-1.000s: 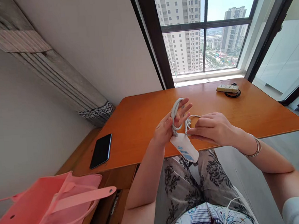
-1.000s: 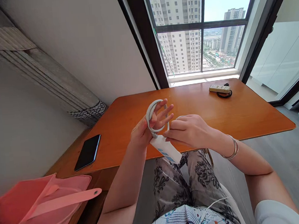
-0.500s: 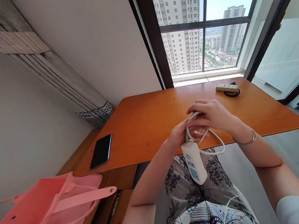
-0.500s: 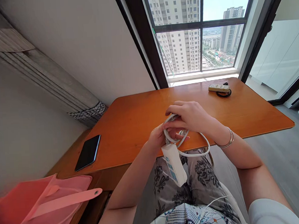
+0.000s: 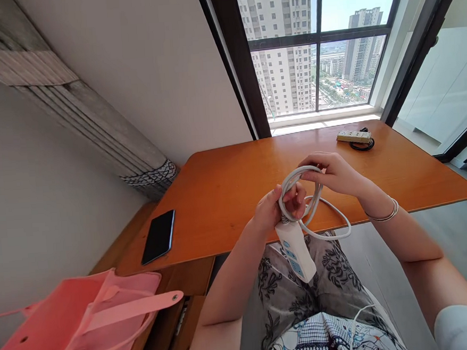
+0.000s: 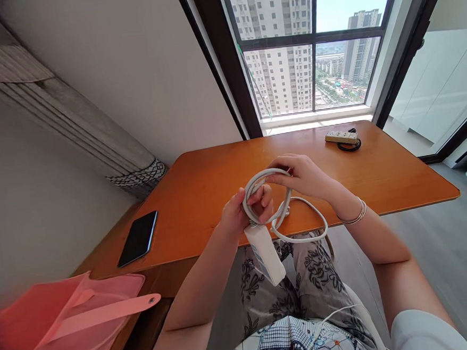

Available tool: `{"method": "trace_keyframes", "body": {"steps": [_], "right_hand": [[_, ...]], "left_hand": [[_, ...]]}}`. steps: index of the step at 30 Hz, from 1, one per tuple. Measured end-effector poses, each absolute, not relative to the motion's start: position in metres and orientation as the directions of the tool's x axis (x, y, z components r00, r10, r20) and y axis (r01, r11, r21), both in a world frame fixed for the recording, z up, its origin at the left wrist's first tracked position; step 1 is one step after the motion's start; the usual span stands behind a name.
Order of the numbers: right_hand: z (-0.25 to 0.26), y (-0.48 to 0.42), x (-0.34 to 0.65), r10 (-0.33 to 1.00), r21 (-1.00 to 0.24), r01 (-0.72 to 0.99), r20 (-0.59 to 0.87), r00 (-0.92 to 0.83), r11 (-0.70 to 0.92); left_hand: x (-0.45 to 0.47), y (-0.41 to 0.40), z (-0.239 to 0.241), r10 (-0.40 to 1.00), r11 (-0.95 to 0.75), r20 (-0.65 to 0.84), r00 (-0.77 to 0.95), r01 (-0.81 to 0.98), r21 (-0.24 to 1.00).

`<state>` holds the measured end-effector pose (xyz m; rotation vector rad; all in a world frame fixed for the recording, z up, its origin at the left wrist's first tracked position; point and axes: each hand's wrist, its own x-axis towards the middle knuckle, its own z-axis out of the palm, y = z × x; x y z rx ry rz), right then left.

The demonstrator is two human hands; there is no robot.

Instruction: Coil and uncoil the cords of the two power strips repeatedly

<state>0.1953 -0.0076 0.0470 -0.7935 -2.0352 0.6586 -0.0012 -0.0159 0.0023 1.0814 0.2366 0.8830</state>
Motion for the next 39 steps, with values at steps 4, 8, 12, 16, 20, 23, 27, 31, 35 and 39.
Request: {"method": "trace_keyframes", "body": {"steps": [4, 8, 12, 16, 20, 23, 27, 31, 35, 39], "right_hand": [[0.021, -0.002, 0.198, 0.802, -0.944, -0.036, 0.298, -0.517, 0.328], [0.002, -0.010, 0.188, 0.856, -0.979, -0.201, 0.112, -0.504, 0.010], [-0.004, -0.020, 0.177, 0.907, -0.906, -0.410, 0.083, -0.413, -0.103], [-0.003, -0.026, 0.172, 0.908, -0.806, -0.568, 0.100, -0.406, -0.166], [-0.001, -0.029, 0.170, 0.918, -0.815, -0.559, 0.092, -0.386, -0.153], [-0.001, -0.030, 0.169, 0.927, -0.836, -0.531, 0.083, -0.366, -0.135], [-0.001, -0.030, 0.171, 0.926, -0.839, -0.520, 0.055, -0.374, -0.160], [0.001, -0.031, 0.174, 0.901, -0.832, -0.501, 0.005, -0.434, -0.238], [0.001, -0.028, 0.176, 0.893, -0.836, -0.491, 0.000, -0.450, -0.247], [-0.001, -0.026, 0.175, 0.922, -0.868, -0.455, -0.007, -0.388, -0.198]], "left_hand": [[-0.006, -0.019, 0.010, 0.702, 0.297, 0.260, 0.663, -0.605, 0.739], [-0.006, -0.020, 0.008, 0.714, 0.312, 0.257, 0.651, -0.624, 0.717], [-0.005, -0.022, 0.008, 0.723, 0.333, 0.225, 0.653, -0.616, 0.714], [-0.007, -0.021, 0.010, 0.782, 0.358, 0.148, 0.605, -0.631, 0.688], [-0.007, -0.021, 0.008, 0.770, 0.391, 0.118, 0.626, -0.611, 0.688], [-0.005, -0.021, 0.005, 0.754, 0.390, 0.128, 0.644, -0.596, 0.702], [-0.005, -0.019, 0.001, 0.753, 0.360, 0.144, 0.642, -0.585, 0.726], [-0.007, -0.019, 0.000, 0.747, 0.359, 0.135, 0.651, -0.567, 0.741], [-0.006, -0.021, 0.002, 0.731, 0.384, 0.110, 0.673, -0.540, 0.749], [-0.003, -0.021, 0.005, 0.722, 0.462, 0.008, 0.692, -0.490, 0.739]]}}
